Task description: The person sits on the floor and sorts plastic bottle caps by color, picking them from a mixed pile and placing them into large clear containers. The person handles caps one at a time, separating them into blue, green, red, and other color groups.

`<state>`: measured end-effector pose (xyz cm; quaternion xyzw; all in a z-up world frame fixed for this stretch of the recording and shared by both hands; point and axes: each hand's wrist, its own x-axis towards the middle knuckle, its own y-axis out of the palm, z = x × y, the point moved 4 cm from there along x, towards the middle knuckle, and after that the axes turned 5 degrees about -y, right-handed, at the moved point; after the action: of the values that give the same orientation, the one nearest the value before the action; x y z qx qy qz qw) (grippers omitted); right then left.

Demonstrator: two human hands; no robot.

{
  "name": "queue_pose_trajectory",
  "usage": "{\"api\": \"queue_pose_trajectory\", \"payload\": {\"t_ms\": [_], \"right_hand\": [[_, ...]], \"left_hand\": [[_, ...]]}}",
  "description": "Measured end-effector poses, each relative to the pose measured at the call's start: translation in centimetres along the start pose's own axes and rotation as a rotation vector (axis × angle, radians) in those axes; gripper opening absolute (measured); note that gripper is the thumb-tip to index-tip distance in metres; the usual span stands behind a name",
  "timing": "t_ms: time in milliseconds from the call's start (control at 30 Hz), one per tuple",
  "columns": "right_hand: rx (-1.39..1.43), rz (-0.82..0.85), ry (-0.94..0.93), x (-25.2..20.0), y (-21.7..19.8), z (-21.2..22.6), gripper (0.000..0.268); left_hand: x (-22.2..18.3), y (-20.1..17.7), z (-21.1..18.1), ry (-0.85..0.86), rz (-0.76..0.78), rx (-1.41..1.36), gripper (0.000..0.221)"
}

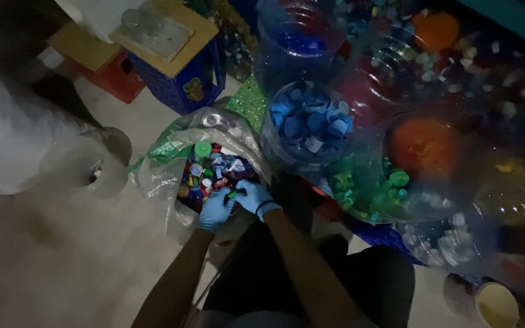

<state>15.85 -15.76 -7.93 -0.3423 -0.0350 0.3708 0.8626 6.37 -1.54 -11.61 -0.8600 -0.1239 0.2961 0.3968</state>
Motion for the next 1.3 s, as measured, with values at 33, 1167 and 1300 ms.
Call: {"api": "queue_pose_trajectory", "payload": {"t_ms": [33, 1167, 1300], "right_hand": [[-0.007, -0.015, -0.077, -0.1, -0.5, 1.1, 0.038], [0.287, -0.276, -0.266, -6.6, -4.6, 7.7, 0.031], [0.177, -0.35, -0.243, -5.9, -4.3, 6.1, 0.032]], "left_hand": [[0.2, 0.1, 0.1, 0.024, -0.003, -0.009, 0.04], [-8.3, -7.8, -9.0, -0.297, 0.413, -1.339, 0.031], [-7.9, -7.5, -9.6, -0.346, 0.365, -1.405, 0.04]]}}
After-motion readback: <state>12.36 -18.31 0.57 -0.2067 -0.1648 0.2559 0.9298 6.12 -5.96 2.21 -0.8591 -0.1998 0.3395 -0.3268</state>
